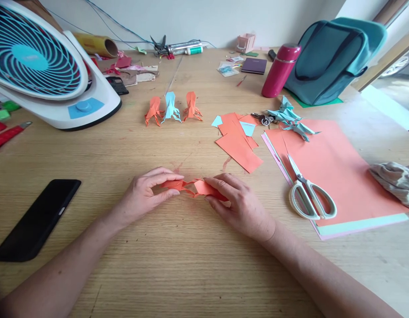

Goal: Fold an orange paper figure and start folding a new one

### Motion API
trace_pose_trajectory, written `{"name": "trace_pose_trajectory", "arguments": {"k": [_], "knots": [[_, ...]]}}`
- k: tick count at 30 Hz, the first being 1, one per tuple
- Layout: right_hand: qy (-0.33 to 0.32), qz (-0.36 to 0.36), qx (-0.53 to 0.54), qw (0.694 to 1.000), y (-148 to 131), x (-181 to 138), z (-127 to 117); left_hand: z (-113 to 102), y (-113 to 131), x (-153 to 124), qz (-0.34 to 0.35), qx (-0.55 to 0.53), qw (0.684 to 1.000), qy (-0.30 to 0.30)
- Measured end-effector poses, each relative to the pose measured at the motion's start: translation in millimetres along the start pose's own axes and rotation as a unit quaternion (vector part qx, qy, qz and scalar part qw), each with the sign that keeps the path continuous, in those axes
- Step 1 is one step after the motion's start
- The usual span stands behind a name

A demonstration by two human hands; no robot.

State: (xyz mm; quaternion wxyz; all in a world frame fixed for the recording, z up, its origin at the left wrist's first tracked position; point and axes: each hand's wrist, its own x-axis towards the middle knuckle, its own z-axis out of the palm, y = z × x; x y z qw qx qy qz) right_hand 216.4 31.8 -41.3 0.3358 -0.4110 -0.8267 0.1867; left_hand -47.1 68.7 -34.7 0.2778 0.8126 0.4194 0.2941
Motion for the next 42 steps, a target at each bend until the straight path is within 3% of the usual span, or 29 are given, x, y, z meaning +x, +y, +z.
{"name": "trace_pose_trajectory", "arguments": {"k": [12, 28, 42], "knots": [[-0.031, -0.069, -0.041, 0.996, -3, 3, 11, 7, 16, -3, 0.104, 0.002, 0.994, 0.032], [-0.039, -0.019, 0.038, 0.998, -7, 1, 12, 11, 18, -4, 0.150, 0.078, 0.985, 0.022], [-0.016, 0.018, 0.083, 0.996, -17, 3, 14, 16, 21, -6, 0.153, 0.055, 0.986, 0.040]]}}
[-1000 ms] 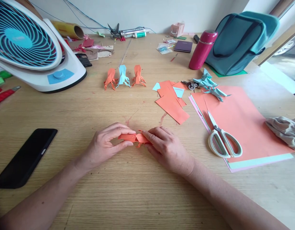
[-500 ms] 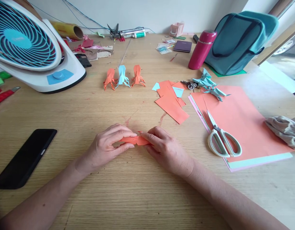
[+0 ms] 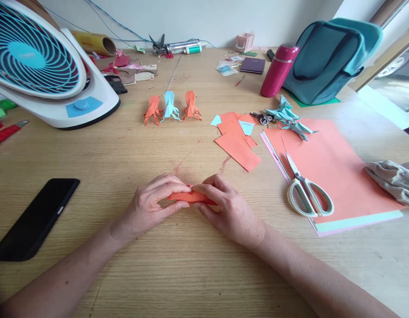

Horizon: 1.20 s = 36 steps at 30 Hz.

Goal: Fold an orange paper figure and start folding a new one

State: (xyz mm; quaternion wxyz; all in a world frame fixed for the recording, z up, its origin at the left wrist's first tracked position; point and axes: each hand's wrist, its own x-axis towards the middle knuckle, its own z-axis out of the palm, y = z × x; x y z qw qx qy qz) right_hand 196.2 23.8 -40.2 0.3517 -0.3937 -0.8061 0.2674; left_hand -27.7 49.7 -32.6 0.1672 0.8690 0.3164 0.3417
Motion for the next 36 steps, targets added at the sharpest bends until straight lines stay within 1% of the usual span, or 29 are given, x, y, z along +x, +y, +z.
{"name": "trace_pose_trajectory", "arguments": {"k": [2, 5, 9, 13, 18, 20, 23, 28, 33, 36], "knots": [[-0.005, -0.004, -0.006, 1.000, 0, 0, 0, 1, 0, 0, 0.003, 0.005, 1.000, 0.003], [0.009, -0.018, -0.015, 1.000, 1, 0, -1, 1, -1, -1, 0.005, 0.001, 1.000, 0.014], [0.019, -0.035, 0.004, 0.999, 3, 0, -2, 0, -3, -1, 0.022, -0.006, 0.999, 0.023], [0.009, -0.044, 0.001, 0.999, 6, -1, -3, 0, -4, -2, 0.040, 0.006, 0.999, 0.019], [-0.027, -0.060, -0.036, 0.997, 7, -3, -4, 1, -5, -3, 0.032, 0.016, 0.999, 0.010], [-0.025, -0.058, -0.035, 0.997, 6, -3, -4, 2, -5, -3, 0.036, 0.021, 0.999, 0.003], [-0.006, -0.049, -0.018, 0.999, 5, -2, -2, 3, -5, -4, 0.046, 0.036, 0.998, -0.002], [0.002, -0.048, 0.011, 0.999, 8, -1, 0, 5, -4, -4, 0.054, 0.046, 0.998, 0.004], [0.014, -0.036, -0.005, 0.999, 12, -1, -4, 6, -4, -4, 0.045, 0.040, 0.998, 0.015], [0.006, -0.038, 0.005, 0.999, 13, -1, -4, 6, -4, -5, 0.044, 0.044, 0.998, 0.024]]}}
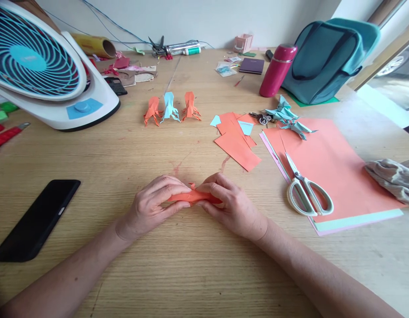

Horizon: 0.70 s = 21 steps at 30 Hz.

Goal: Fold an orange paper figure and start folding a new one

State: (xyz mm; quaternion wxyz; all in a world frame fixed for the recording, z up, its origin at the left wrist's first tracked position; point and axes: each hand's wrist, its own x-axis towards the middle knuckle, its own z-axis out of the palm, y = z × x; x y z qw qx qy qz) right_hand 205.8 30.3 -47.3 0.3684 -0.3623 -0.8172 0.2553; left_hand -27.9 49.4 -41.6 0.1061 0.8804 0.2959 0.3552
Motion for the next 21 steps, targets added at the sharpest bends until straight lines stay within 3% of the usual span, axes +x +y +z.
{"name": "trace_pose_trajectory", "arguments": {"k": [21], "knots": [[-0.052, -0.049, -0.054, 0.996, 8, 2, -7, 5, 4, -3, -0.042, -0.011, 0.999, 0.025]]}}
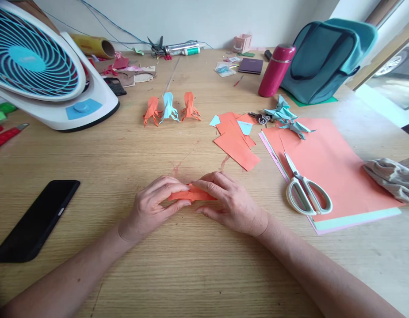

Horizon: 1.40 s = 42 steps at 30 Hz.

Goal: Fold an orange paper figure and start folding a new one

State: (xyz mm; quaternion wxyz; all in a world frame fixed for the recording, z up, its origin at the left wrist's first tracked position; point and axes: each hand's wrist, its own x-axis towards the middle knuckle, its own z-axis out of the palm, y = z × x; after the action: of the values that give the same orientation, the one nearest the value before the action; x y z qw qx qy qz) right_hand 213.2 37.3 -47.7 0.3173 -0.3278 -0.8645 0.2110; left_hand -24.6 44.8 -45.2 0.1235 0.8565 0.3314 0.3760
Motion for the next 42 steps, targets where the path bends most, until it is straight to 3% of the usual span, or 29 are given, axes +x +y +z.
{"name": "trace_pose_trajectory", "arguments": {"k": [11, 24, 27, 30, 34, 38, 42], "knots": [[0.004, -0.019, 0.009, 1.000, 8, -2, 3, 3, -1, -2, -0.033, -0.034, 0.999, 0.007], [-0.011, -0.041, 0.010, 0.999, 5, 2, 2, 4, 1, -2, -0.017, -0.036, 0.999, -0.011], [0.009, -0.013, -0.015, 1.000, 6, 2, -3, 5, 2, -2, -0.034, -0.023, 0.999, -0.002], [0.071, 0.036, -0.033, 0.996, 11, 1, -7, 5, 3, -1, -0.069, -0.004, 0.997, 0.035], [0.131, 0.107, 0.011, 0.985, 15, -1, -1, 6, 3, 1, -0.141, 0.023, 0.985, 0.093], [0.113, 0.169, 0.079, 0.976, 8, 2, 12, 13, 6, 1, -0.205, 0.011, 0.974, 0.099], [0.096, 0.192, 0.144, 0.966, 0, 5, 22, 15, 13, 0, -0.233, -0.044, 0.970, 0.051]]}}
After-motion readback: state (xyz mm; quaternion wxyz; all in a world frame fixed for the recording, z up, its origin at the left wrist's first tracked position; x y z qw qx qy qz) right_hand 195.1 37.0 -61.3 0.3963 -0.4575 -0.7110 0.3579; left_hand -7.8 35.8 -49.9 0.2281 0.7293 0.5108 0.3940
